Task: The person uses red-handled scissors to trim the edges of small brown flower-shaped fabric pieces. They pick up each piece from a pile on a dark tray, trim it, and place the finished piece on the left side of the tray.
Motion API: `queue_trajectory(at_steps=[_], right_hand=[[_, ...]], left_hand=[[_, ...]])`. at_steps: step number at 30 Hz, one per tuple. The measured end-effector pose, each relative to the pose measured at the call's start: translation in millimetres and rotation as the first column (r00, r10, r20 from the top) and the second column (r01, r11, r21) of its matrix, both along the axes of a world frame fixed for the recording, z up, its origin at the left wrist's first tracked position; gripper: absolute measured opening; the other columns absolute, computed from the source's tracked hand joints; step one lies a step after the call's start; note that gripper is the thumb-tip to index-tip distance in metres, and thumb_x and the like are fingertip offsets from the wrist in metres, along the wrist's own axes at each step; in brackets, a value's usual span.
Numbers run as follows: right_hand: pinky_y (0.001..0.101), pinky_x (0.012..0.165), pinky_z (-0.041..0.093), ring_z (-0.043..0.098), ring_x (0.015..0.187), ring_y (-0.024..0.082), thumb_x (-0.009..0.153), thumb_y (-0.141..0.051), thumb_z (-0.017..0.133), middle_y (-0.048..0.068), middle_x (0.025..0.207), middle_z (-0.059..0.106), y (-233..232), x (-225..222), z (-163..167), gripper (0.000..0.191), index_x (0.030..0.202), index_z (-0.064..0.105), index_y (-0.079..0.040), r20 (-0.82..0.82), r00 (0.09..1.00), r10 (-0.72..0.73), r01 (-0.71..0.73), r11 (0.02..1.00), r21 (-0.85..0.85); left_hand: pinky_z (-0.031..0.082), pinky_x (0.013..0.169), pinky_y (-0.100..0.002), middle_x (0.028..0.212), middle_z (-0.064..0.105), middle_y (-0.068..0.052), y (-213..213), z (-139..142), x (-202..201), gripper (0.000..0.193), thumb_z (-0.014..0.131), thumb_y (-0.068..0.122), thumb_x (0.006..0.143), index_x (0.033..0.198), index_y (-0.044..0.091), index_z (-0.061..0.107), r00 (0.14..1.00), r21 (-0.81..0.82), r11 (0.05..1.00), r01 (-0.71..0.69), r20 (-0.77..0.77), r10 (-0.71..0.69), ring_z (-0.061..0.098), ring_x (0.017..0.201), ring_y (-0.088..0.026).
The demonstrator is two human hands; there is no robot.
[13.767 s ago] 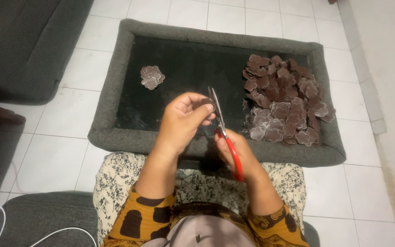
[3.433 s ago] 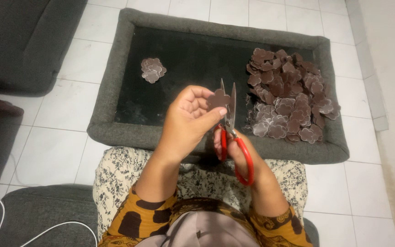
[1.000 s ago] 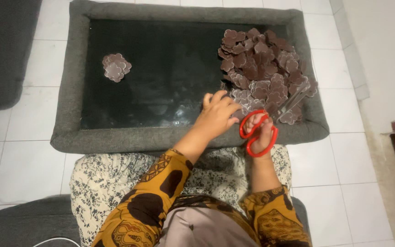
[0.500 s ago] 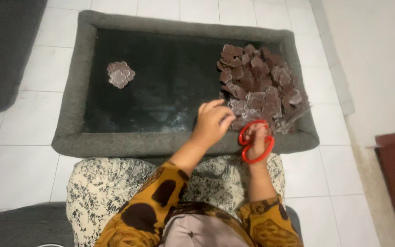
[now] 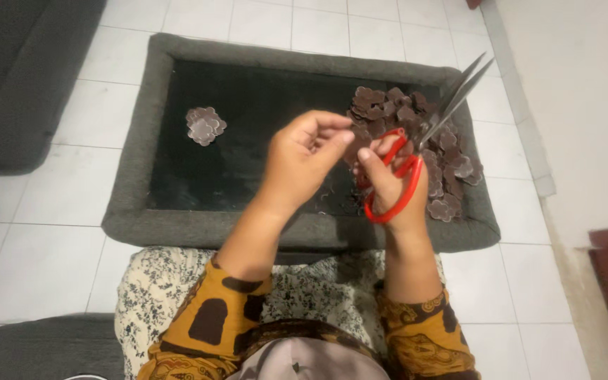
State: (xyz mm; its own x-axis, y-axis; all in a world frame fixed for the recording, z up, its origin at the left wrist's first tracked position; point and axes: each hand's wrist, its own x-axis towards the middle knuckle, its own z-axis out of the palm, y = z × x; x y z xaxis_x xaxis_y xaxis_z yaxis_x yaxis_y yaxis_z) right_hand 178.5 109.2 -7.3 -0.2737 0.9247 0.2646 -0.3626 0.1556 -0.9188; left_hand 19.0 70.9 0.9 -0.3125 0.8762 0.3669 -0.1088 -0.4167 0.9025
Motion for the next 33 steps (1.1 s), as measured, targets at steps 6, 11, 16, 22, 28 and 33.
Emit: queue_trajectory(at_steps=[6, 11, 16, 22, 28, 33], right_hand=[[0.0323, 0.074, 0.057, 0.066, 0.08, 0.018, 0.094, 0.0, 0.07, 0.008, 0.091, 0.064, -11.2, -16.5, 24.7, 0.02, 0.097, 0.052, -0.008, -0.028, 0.999, -0.016, 0.015, 0.999, -0.033], [0.0302, 0.077, 0.052, 0.062, 0.087, 0.015, 0.099, 0.001, 0.071, 0.008, 0.098, 0.063, -29.4, -18.0, 19.3, 0.02, 0.098, 0.052, -0.007, -0.03, 0.996, 0.084, -0.083, 0.995, 0.049], [0.0301, 0.069, 0.049, 0.06, 0.075, 0.016, 0.102, -0.009, 0.06, 0.01, 0.089, 0.065, -40.6, -12.1, 20.1, 0.008, 0.094, 0.059, -0.005, 0.065, 0.996, 0.057, -0.058, 0.998, 0.012], [0.0323, 0.078, 0.054, 0.066, 0.086, 0.017, 0.094, -0.002, 0.069, 0.008, 0.098, 0.066, -46.6, -6.8, 26.0, 0.019, 0.096, 0.051, -0.01, 0.011, 0.998, 0.069, -0.069, 0.997, -0.041], [0.0315, 0.082, 0.054, 0.065, 0.088, 0.017, 0.094, 0.002, 0.071, 0.01, 0.099, 0.066, -51.3, -10.9, 25.9, 0.024, 0.098, 0.05, -0.01, -0.013, 1.0, 0.017, -0.017, 1.0, 0.02], [0.0319, 0.085, 0.055, 0.066, 0.091, 0.017, 0.096, 0.001, 0.069, 0.011, 0.1, 0.067, -49.4, -12.9, 21.0, 0.02, 0.099, 0.052, -0.009, -0.015, 0.999, 0.045, -0.044, 0.997, 0.071]], left_hand=[[0.054, 0.073, -0.021, 0.103, 0.073, -0.005, -37.8, 0.6, -13.2, 0.031, 0.066, 0.009, 0.095, 0.125, 0.001, 0.063, 0.949, -0.115, 0.985, 0.132, 0.302, -0.092, 0.069, 0.09, -0.009], [0.056, 0.084, -0.028, 0.104, 0.072, -0.009, -48.6, -8.4, -2.0, 0.023, 0.072, 0.002, 0.096, 0.118, -0.002, 0.063, 0.919, 0.028, 0.98, 0.197, 0.343, -0.194, 0.069, 0.094, -0.014], [0.059, 0.093, -0.033, 0.111, 0.072, -0.008, -59.3, 3.5, -12.4, 0.017, 0.072, -0.003, 0.09, 0.104, 0.005, 0.07, 0.99, 0.108, 0.991, -0.085, -0.101, 0.096, 0.072, 0.103, -0.018], [0.056, 0.101, -0.034, 0.119, 0.072, -0.009, -68.5, 15.2, -20.4, 0.02, 0.073, -0.004, 0.085, 0.1, 0.01, 0.072, 0.783, 0.34, 0.9, -0.274, -0.464, 0.414, 0.069, 0.116, -0.025], [0.058, 0.079, -0.025, 0.114, 0.072, -0.008, -59.1, 3.8, -16.0, 0.018, 0.062, 0.006, 0.099, 0.116, 0.005, 0.068, 0.971, -0.041, 0.999, 0.012, 0.24, -0.002, 0.07, 0.099, -0.012], [0.054, 0.073, -0.023, 0.104, 0.074, -0.008, -58.4, -7.4, -9.0, 0.018, 0.068, 0.01, 0.103, 0.116, -0.003, 0.07, 0.965, -0.063, 0.984, 0.168, 0.215, -0.151, 0.067, 0.088, -0.01]])
